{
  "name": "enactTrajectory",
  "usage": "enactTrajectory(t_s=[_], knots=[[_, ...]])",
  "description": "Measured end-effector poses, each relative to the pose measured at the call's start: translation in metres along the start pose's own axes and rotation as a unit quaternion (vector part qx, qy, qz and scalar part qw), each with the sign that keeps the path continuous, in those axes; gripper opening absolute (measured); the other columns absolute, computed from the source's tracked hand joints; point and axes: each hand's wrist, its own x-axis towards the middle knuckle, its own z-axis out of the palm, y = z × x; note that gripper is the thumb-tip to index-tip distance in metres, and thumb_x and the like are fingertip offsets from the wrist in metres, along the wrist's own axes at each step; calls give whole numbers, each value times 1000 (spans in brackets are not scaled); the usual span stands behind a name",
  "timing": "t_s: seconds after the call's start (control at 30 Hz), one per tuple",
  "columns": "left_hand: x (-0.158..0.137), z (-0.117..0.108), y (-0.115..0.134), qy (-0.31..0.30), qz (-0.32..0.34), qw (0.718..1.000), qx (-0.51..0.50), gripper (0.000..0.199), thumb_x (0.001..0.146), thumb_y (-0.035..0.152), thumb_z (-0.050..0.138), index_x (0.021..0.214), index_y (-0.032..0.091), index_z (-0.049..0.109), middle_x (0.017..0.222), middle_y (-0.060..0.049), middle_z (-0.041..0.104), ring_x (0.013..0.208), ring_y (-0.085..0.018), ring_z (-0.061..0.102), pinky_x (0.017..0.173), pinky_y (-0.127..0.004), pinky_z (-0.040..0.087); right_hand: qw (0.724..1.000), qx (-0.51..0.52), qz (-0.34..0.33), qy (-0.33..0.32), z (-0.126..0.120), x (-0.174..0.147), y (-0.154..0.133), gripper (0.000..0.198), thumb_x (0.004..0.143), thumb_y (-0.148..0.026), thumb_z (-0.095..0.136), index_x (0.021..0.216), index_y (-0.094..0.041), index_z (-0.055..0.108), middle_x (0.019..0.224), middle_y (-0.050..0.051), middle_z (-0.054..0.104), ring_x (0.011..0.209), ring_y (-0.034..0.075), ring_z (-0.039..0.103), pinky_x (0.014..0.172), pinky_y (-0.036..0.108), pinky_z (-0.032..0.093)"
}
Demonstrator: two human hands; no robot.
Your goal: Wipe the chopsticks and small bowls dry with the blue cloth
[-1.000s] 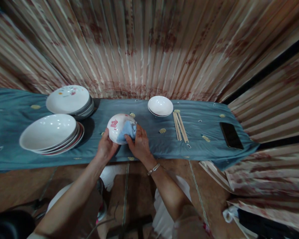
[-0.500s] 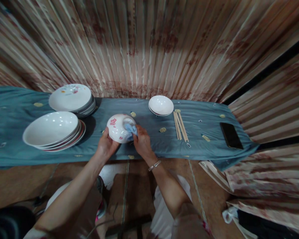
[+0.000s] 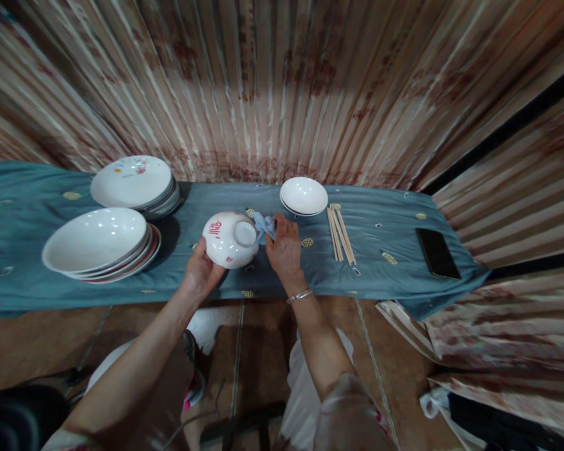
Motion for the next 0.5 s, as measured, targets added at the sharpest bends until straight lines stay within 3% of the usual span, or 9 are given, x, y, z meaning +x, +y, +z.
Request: enactTrajectory(t_s=[0.2,0.37,0.5], knots=[[-3,2,-1,-8,-5,1000,2,45,103,33,40,137,10,58,112,-13,77,117,-25,68,110,-40,47,996,-5,-66,-66,2,-4,-15,37,92,-18,51,128,-13,57,125,20,64,115,33,57,103,54,45],[-1,-2,1,-26,-20,999,-16,47,103,33,39,140,11,56,115,-14,76,116,-27,69,107,-41,49,988,35,-140,-60,1,-22,-31,46,96,-27,47,138,-8,51,139,22,57,125,32,53,109,52,44],[0,-4,2,-31,-30,999,-28,47,103,33,37,140,12,56,113,-14,77,115,-27,69,106,-43,50,984,54,-149,-79,2,-32,-39,48,100,-27,40,144,-8,48,146,22,52,135,30,47,113,51,41]])
